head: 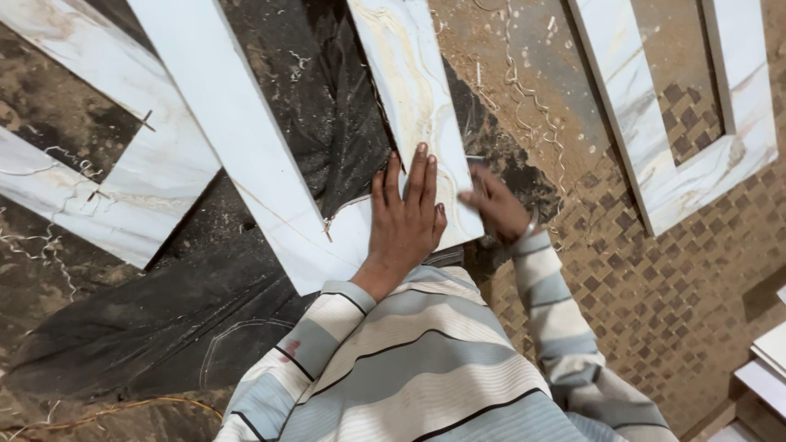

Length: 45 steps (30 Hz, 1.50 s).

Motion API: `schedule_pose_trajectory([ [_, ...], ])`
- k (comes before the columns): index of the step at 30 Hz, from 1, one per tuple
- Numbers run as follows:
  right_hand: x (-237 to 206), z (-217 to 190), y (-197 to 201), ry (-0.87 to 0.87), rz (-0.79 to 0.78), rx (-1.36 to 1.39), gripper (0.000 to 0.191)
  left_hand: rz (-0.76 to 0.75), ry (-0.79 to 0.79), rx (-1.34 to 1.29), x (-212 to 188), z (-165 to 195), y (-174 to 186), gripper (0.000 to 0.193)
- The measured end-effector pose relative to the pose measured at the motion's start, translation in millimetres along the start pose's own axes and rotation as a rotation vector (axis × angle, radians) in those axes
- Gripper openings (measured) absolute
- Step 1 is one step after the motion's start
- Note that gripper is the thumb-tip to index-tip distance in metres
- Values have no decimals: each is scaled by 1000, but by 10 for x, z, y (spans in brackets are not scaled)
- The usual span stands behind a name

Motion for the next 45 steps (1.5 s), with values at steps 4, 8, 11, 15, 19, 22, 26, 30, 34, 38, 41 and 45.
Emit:
schedule_pose_trajectory([
  [4,-486,478,84,-88,-123,16,69,9,-5,-5,-18,-4,-20,69],
  [8,-667,659,200,-246,-215,143,92,7,-8,-9,-33,-3,-9,68],
  [11,-468,378,308,-202,-245,226,87,-5,3,10,-25,-6,3,69],
  [15,136,-110,360,-210,-110,-141,79,24,2,-32,-2,-1,45,70],
  [19,618,-797,-29,100,-426,-79,66,19,20,-18,-2,-11,49,70],
  [22,870,-1071,-98,94,-300,-43,52,32,20,-4,7,-6,50,70],
  [26,1289,-1398,-94,198,-24,-59,37,63,11,26,60,-4,62,71],
  [30,1979,-1612,-219,325,174,-34,29,103,4,44,121,-37,110,74],
  [34,2490,-1699,-257,405,233,-207,33,82,-23,-74,142,-53,117,72],
  [38,2574,-1622,-138,328,122,-17,46,138,-63,4,136,-63,129,64],
  [41,2507,-1557,-60,263,111,88,48,235,-73,-175,135,-113,188,54],
  [45,2312,-1634,-140,257,158,-44,42,123,2,-407,441,-406,218,54],
])
Point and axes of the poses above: each hand's wrist, its own x-axis towards the middle knuckle, its own y-axis out of the back of the hand, z = x × y, the point moved 6 cm from there along x, towards the middle knuckle, and after that the axes turned 7 degrees about z, right-handed, at the moved point
